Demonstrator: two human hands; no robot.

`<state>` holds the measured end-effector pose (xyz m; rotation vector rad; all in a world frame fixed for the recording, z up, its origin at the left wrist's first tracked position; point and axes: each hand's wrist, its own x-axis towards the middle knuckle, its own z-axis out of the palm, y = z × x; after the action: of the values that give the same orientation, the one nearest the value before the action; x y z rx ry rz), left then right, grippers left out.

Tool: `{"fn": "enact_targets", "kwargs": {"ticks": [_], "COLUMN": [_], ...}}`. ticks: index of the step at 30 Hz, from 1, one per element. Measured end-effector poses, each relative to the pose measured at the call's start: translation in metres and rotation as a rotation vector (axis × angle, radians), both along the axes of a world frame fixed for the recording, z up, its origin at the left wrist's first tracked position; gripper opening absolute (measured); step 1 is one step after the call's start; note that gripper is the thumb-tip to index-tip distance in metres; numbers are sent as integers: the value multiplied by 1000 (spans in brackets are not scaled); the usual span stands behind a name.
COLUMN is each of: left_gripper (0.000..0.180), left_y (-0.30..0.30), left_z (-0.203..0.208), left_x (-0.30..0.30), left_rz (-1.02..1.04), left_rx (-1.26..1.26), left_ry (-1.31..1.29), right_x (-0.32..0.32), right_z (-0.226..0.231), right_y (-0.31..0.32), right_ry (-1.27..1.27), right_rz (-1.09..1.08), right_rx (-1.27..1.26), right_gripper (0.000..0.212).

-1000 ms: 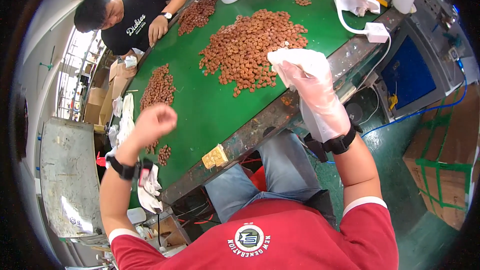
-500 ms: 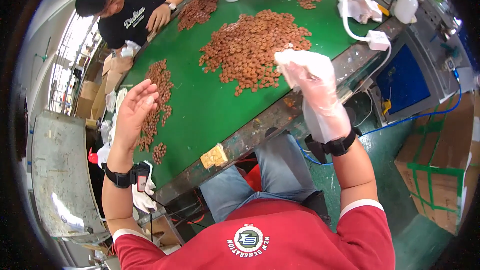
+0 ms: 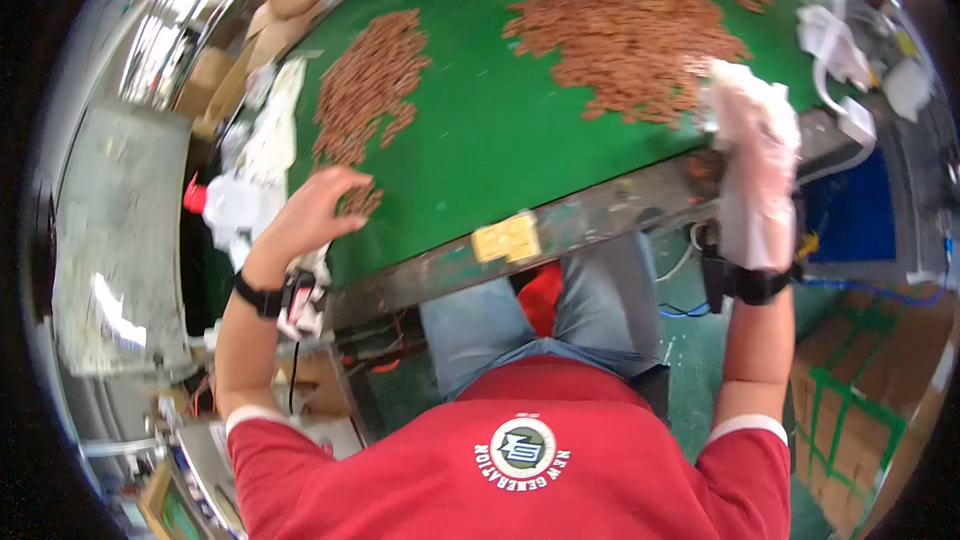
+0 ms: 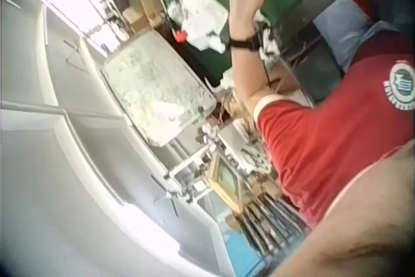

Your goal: The person wipes a small yellow component with a cloth, then picks up and places small brown pieces onto it by hand. They then spray liquid from a bottle onto the cloth and continue wiping the component.

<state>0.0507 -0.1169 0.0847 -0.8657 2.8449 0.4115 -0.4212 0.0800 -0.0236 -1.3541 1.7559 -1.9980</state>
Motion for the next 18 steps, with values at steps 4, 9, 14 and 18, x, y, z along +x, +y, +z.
{"fn": "enact_targets", "kwargs": {"ticks": [4, 9, 14, 18], "left_gripper": [44, 40, 35, 33], "left_y": [1, 5, -9, -18], "left_z": [-5, -12, -18, -16], "left_x": [-4, -1, -12, -24], "left_rz": [49, 101, 27, 130], "left_rx": [26, 58, 96, 223], "left_ry": [7, 61, 17, -106], "right_x": [5, 10, 21, 19], "right_z": [2, 4, 13, 13], "right_y": [9, 8, 8, 4], "right_ry": [-399, -442, -423, -399], "right_rz": [150, 91, 46, 33], "right_rx": [-157, -84, -46, -22], "right_gripper": [33, 37, 37, 37]}}
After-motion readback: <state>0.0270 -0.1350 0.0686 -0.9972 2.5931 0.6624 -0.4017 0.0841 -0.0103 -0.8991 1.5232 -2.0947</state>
